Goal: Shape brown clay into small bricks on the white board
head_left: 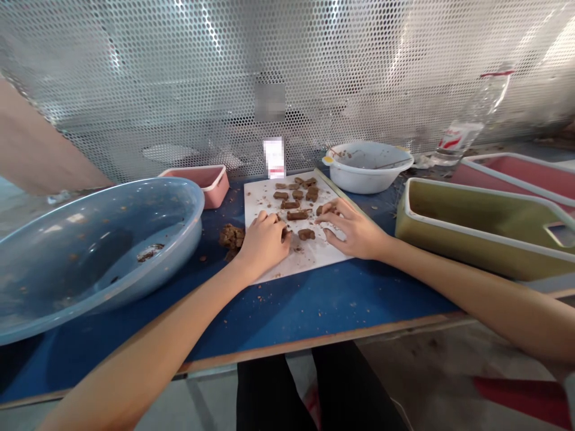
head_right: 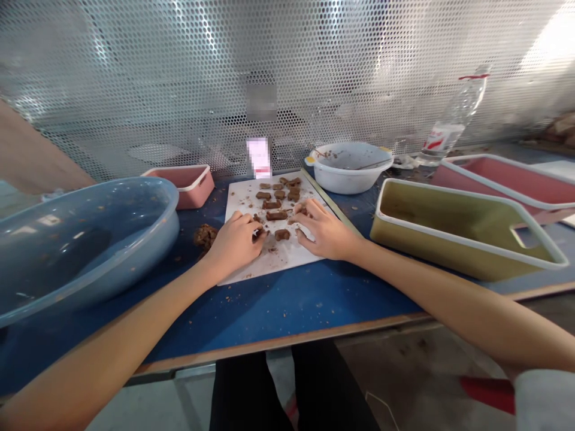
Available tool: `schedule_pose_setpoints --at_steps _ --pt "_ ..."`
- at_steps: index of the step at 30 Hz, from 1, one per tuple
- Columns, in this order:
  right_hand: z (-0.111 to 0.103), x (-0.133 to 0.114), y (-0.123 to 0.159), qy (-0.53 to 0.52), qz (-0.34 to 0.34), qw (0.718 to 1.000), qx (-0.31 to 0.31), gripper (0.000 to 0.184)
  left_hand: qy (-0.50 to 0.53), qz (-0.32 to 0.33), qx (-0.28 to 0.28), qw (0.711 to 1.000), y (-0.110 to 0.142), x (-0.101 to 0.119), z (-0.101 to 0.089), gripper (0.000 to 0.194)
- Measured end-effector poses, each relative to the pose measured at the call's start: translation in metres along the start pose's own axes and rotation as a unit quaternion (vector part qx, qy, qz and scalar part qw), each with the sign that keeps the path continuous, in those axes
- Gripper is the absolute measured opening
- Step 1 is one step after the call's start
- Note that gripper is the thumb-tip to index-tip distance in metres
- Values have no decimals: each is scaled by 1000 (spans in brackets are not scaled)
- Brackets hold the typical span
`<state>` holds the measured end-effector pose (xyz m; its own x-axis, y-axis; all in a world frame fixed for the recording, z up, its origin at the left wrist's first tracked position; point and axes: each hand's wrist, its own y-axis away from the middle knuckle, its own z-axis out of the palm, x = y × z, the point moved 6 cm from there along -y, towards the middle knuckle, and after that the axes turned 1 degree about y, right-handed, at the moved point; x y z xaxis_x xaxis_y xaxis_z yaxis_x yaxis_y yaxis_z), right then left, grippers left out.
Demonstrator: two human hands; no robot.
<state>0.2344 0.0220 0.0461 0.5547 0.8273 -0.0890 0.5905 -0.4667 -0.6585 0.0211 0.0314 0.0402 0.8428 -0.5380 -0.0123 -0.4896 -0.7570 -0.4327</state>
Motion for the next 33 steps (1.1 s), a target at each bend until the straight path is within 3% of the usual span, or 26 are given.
schedule_pose_setpoints --at_steps 6,11,13,19,25,33 --pt "-2 3 -1 -14 21 1000 -14 27 48 0 59 997 1 -9 7 15" --pt "-5 3 -2 -21 23 999 -7 29 104 -26 106 989 0 -13 -2 11" --pt "-5 3 -2 -24 23 999 -4 30 114 -41 102 987 -1 -12 -5 6" --pt "-3 4 -1 -21 16 1000 -5 29 81 -30 83 993 -1 -4 -10 16" --pt "-1 5 -1 -20 23 999 -13 28 38 -2 80 996 2 -3 0 31" --pt "0 3 -1 -47 28 998 -22 27 69 -12 55 996 3 -2 5 35"
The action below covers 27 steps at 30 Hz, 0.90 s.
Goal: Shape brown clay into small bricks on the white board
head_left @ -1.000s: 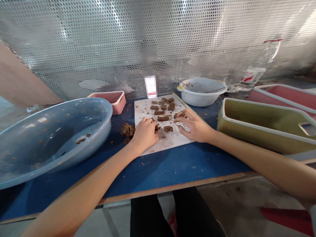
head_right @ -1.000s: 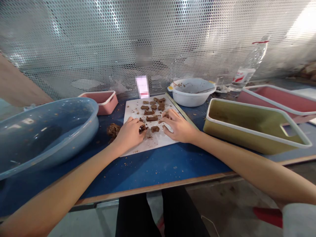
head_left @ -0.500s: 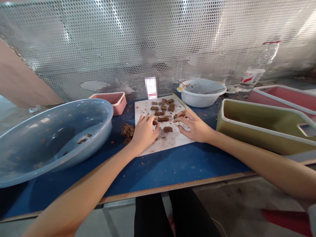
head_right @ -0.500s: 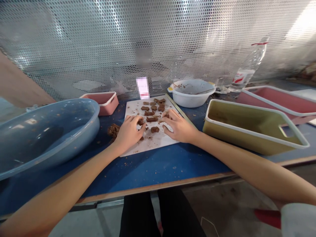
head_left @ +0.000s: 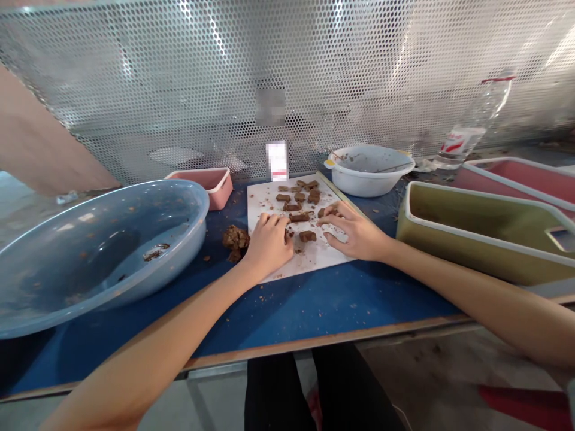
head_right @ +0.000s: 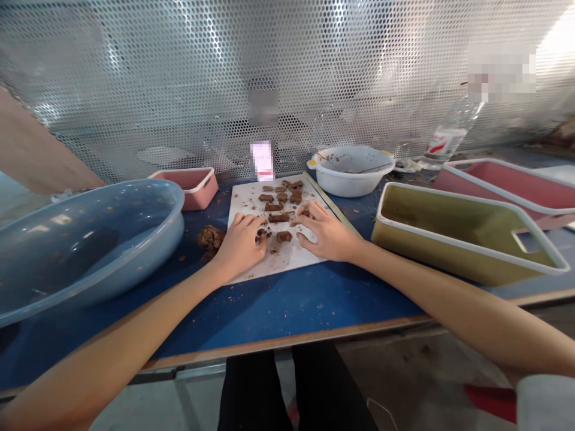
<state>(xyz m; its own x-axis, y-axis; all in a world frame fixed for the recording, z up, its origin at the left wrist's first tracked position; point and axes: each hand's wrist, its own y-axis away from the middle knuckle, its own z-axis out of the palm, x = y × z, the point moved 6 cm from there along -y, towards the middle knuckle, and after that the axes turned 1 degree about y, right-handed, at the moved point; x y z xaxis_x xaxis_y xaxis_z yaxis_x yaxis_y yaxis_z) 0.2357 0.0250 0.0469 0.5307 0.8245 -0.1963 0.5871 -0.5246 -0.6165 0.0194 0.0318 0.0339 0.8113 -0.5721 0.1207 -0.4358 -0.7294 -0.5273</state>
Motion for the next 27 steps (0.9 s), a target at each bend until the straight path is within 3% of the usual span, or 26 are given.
schedule_pose_setpoints --at_steps 12,22,25,27 --pt "12 4 2 -46 32 997 -62 32 134 53 -6 990 -1 10 2 43" --pt "14 7 4 -42 39 997 -56 34 134 14 -14 991 -2 1 9 50" --pt "5 16 -5 -73 87 993 -34 31 144 5 -10 989 -1 0 8 50" --pt "4 25 -15 -140 163 975 -48 39 152 9 -6 988 -1 1 8 49"
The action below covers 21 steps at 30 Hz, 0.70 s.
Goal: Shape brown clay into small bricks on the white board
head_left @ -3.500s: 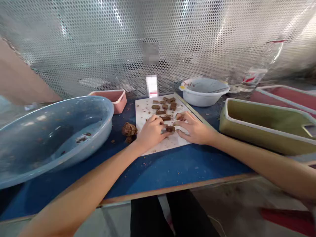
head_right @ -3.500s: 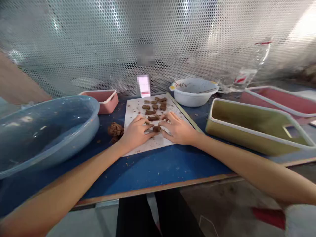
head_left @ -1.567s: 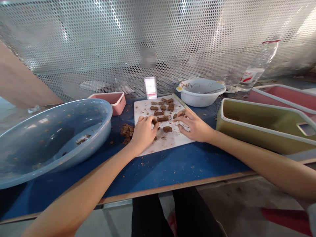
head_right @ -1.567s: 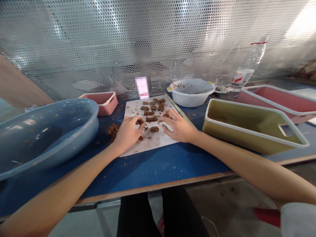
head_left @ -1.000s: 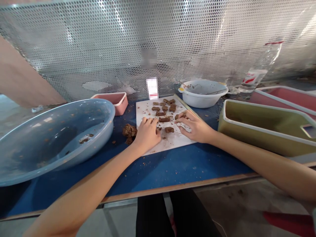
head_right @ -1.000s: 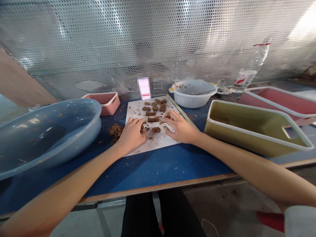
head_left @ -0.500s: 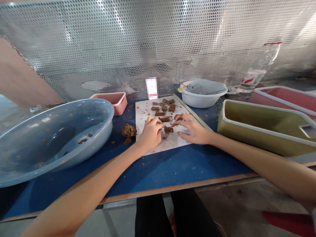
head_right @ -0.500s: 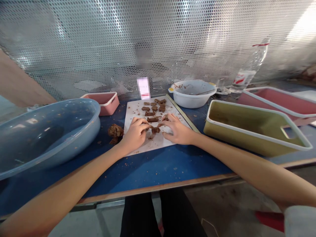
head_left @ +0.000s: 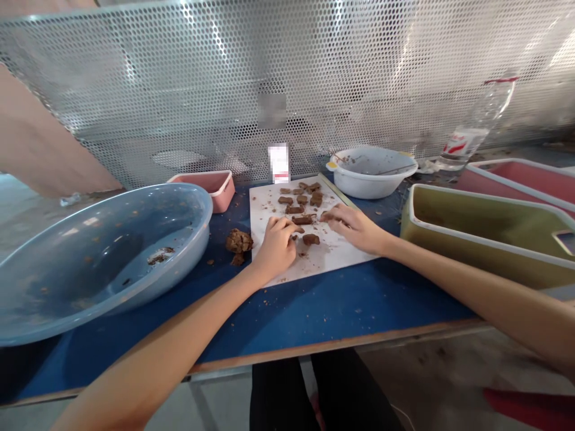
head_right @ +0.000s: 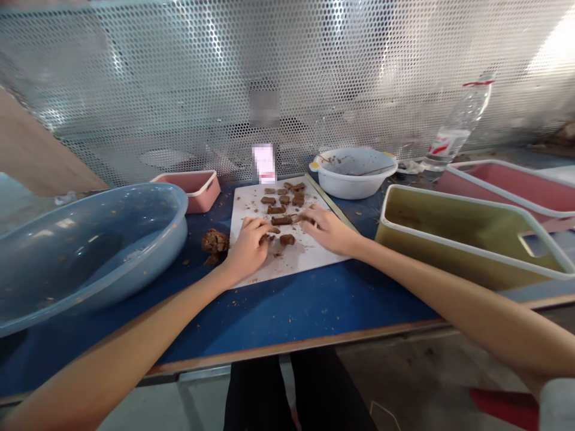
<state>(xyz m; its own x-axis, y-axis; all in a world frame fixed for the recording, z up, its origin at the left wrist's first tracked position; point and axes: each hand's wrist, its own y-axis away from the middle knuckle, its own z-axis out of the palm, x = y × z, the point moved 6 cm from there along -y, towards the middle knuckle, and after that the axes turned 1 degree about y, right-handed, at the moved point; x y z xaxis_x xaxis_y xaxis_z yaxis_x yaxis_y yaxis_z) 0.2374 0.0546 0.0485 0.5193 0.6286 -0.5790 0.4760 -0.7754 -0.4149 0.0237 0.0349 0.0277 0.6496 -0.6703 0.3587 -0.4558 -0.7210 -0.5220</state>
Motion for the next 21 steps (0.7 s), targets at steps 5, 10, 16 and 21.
schedule_pose_setpoints --at_steps 5,10,16,21 --pt "23 11 -22 -174 242 947 -123 69 11 11 -6 1000 1 -1 5 43" --pt "38 19 -20 -177 283 935 -119 72 46 -11 -18 999 0 -4 9 47" --pt "39 25 -13 -165 238 949 -123 78 53 -44 -45 997 -2 -7 11 49" --pt "37 24 -14 -129 220 959 -121 82 35 -42 -52 997 -2 -5 11 49"
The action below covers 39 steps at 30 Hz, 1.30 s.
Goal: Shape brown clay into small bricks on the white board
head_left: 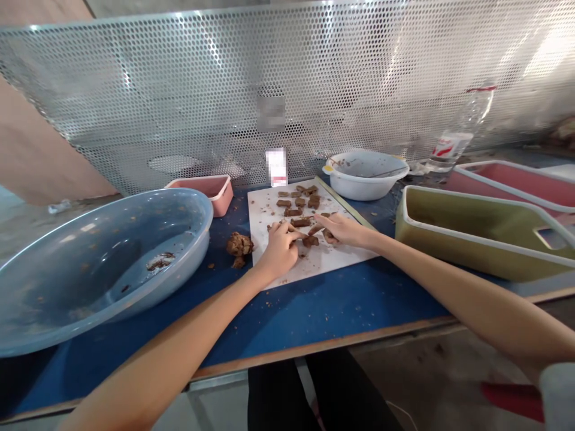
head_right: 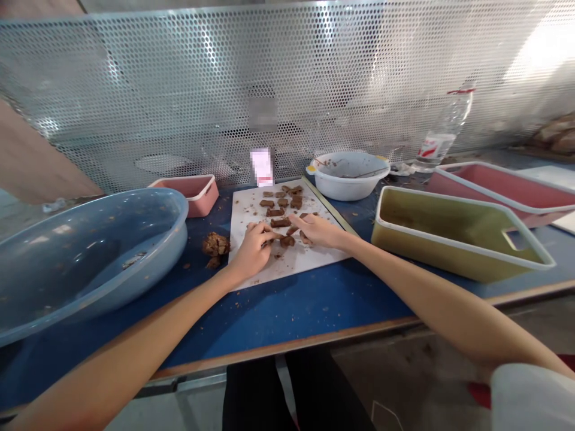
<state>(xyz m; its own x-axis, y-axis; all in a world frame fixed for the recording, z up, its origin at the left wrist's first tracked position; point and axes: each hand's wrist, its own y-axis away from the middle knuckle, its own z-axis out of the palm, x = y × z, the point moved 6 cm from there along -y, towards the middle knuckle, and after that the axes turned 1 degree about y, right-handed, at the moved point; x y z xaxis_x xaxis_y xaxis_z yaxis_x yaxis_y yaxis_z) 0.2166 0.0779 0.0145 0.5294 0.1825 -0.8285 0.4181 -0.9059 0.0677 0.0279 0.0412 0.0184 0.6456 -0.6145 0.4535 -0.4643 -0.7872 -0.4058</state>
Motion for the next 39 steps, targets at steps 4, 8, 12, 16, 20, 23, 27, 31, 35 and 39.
schedule_pose_setpoints --at_steps 4,8,12,16,20,23,27,31,35,39 --pt "2 -2 1 2 -2 1000 -10 78 -10 -1 -6 1000 0 1 1 49" --pt "3 -3 1 26 1 1000 -7 75 -2 3 -7 1000 -1 1 2 51" --pt "3 -4 1 16 -3 1000 -17 74 2 10 -8 1000 0 1 3 52" --pt "4 -5 2 -9 1 999 -33 75 3 11 -10 1000 0 2 4 53" --pt "6 -3 1 -27 10 999 -40 74 4 10 -10 1000 0 2 4 53" --pt "6 -1 0 -35 13 999 -37 73 1 11 -11 1000 0 1 4 52" --pt "7 -1 1 -39 8 999 -38 73 -3 12 -11 1000 0 1 3 51" --pt "7 -1 1 -50 10 998 -43 70 3 14 -9 1000 0 2 3 52" --pt "8 1 0 -59 25 997 -42 66 6 16 -5 1000 -1 2 2 53" --pt "8 3 0 -58 32 997 -44 63 7 19 0 1000 0 2 2 54"
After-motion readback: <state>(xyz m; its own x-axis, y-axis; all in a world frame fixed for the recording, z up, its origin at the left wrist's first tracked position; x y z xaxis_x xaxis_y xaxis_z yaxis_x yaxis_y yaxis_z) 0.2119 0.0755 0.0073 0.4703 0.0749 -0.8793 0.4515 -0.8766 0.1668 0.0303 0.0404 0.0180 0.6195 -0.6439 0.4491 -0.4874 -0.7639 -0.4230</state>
